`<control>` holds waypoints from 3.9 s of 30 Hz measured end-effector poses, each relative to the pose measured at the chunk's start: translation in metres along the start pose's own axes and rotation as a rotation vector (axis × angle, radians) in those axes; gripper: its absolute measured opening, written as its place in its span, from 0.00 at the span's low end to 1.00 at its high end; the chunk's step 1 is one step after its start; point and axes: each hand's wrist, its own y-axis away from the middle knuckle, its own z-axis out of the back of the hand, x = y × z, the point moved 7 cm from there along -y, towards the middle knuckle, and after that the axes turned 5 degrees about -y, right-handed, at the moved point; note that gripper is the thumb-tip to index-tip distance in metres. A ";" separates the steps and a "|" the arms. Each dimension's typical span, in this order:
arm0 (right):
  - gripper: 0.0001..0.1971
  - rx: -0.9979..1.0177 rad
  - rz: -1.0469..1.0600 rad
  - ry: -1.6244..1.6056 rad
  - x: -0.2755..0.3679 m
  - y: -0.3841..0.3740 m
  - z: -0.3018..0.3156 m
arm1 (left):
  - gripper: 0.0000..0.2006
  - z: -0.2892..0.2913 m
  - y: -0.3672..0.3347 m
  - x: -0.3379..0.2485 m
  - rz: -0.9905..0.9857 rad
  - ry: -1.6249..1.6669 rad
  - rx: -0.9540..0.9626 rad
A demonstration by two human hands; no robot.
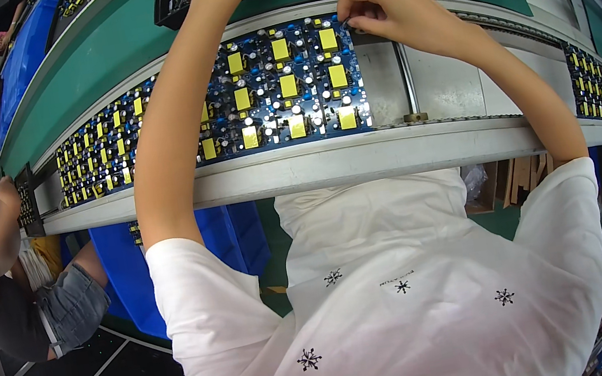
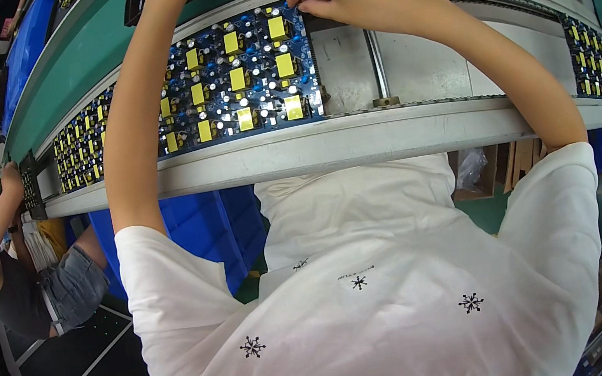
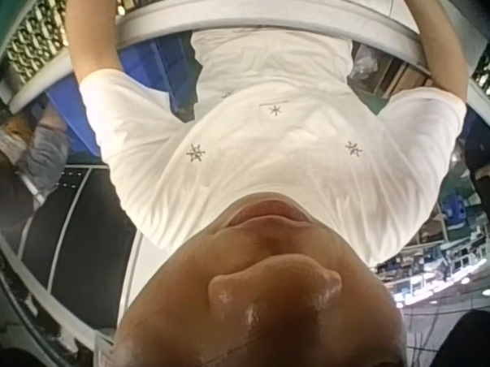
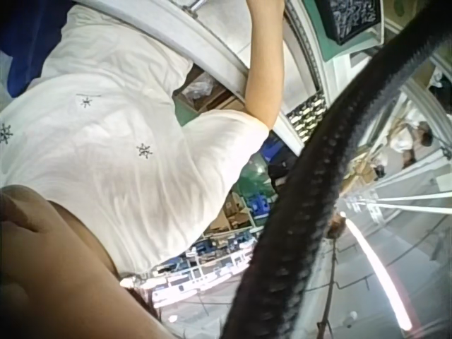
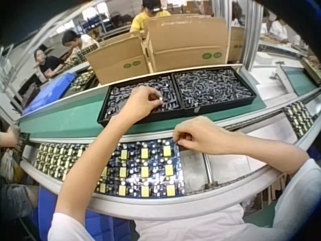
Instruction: Assembling electronic components onto circuit boards on a production line.
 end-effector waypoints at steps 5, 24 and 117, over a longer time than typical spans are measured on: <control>0.05 -0.001 -0.010 0.046 0.005 -0.004 -0.004 | 0.11 0.025 0.018 -0.016 -0.282 -0.187 -0.465; 0.11 -0.589 0.343 0.835 0.036 0.004 0.084 | 0.11 0.014 0.108 -0.065 -0.150 0.153 -0.202; 0.06 -0.021 0.124 -0.081 0.033 0.029 -0.024 | 0.04 0.050 0.079 -0.041 0.115 0.509 -0.339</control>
